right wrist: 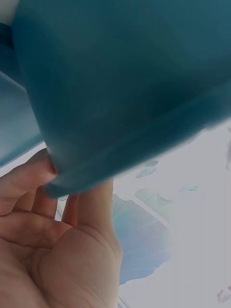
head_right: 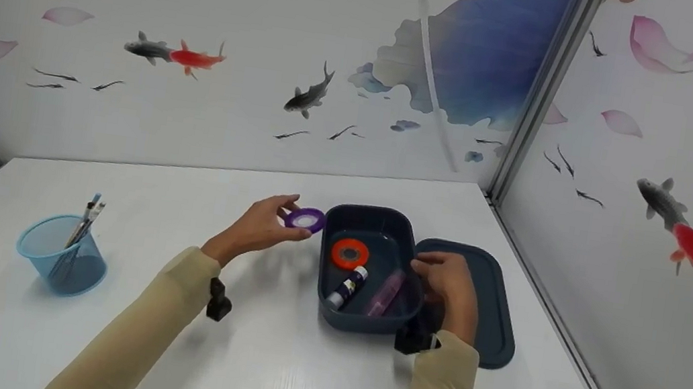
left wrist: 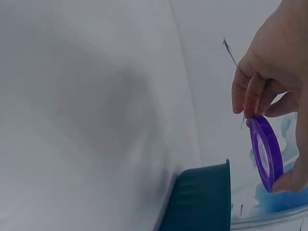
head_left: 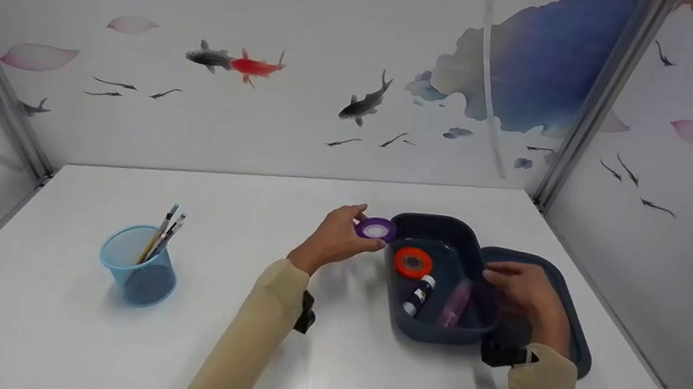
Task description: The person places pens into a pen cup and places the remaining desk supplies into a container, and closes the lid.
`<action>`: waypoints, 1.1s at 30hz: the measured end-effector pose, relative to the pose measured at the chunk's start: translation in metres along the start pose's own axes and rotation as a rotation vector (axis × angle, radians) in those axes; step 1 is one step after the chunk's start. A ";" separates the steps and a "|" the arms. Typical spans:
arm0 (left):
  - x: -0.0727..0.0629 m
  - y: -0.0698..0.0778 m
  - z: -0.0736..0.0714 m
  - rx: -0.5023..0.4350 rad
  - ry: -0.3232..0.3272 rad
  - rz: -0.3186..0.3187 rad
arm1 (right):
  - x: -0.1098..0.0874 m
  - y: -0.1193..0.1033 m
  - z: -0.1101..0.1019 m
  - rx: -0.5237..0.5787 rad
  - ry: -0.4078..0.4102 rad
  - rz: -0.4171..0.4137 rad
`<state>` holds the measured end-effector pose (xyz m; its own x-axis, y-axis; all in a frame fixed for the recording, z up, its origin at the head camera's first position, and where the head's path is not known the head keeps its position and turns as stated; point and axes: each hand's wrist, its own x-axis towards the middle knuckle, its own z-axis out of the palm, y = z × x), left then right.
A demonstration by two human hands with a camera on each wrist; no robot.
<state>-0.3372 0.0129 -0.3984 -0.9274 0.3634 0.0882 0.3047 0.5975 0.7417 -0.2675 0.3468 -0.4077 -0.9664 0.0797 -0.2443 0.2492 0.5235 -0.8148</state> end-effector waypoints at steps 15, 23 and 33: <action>0.017 0.050 0.031 0.089 -0.083 0.068 | 0.000 0.000 -0.001 -0.002 0.010 0.005; 0.019 0.054 0.046 0.108 -0.101 0.063 | 0.000 0.000 0.004 -0.016 -0.002 0.000; 0.027 0.067 0.067 0.198 -0.053 0.109 | 0.001 0.000 -0.001 0.022 -0.001 0.019</action>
<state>-0.3272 0.1107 -0.3907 -0.8757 0.4672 0.1219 0.4439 0.6796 0.5841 -0.2687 0.3476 -0.4082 -0.9614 0.0889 -0.2602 0.2688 0.5031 -0.8213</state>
